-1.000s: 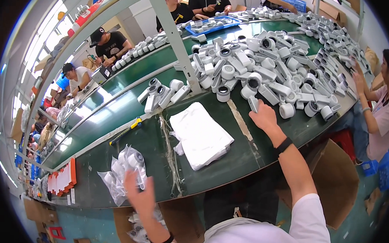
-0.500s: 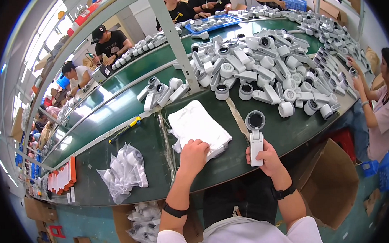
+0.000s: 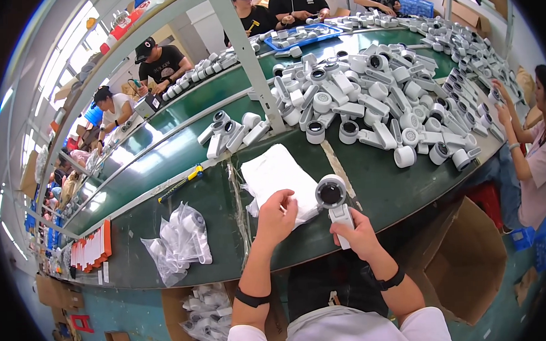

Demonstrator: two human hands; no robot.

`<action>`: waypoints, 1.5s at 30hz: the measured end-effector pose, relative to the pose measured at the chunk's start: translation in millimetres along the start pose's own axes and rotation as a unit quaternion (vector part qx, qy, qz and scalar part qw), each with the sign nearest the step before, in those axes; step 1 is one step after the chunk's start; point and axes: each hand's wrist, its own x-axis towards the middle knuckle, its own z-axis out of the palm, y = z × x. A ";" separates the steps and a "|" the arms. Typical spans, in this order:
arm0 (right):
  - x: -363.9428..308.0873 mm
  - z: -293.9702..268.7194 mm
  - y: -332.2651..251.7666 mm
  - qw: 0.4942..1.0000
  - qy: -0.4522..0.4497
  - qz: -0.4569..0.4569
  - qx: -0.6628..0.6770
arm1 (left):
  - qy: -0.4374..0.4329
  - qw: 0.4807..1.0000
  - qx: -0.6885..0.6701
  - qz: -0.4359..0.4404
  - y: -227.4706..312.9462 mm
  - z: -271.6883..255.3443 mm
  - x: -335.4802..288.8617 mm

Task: The person picks up a handheld fan from a pile, slides it into a plastic bag, and places it on the table. They repeat this process for several fans before moving the group of bagged fans into a box.

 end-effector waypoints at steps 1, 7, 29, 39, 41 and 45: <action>-2.0 -1.2 1.8 1.000 -0.002 0.000 0.000 | 0.002 1.000 0.001 0.000 -2.7 0.6 -1.6; -10.4 -23.3 -8.9 0.978 -0.147 0.079 -0.126 | 0.056 0.997 0.014 0.054 -4.8 3.4 -3.9; 16.3 11.0 -15.9 0.965 -0.083 0.070 -0.238 | 0.022 0.976 0.082 0.199 24.0 0.1 -31.0; 28.3 12.8 15.5 0.970 0.092 -0.199 -0.107 | -0.068 0.966 -0.077 0.238 37.5 35.7 -67.7; 27.5 11.4 14.4 0.978 0.092 -0.177 -0.062 | -0.031 0.971 -0.097 0.217 40.0 34.2 -67.8; 19.8 26.9 17.9 0.976 0.058 -0.201 0.055 | 0.033 0.929 -0.365 0.051 7.8 40.9 -66.0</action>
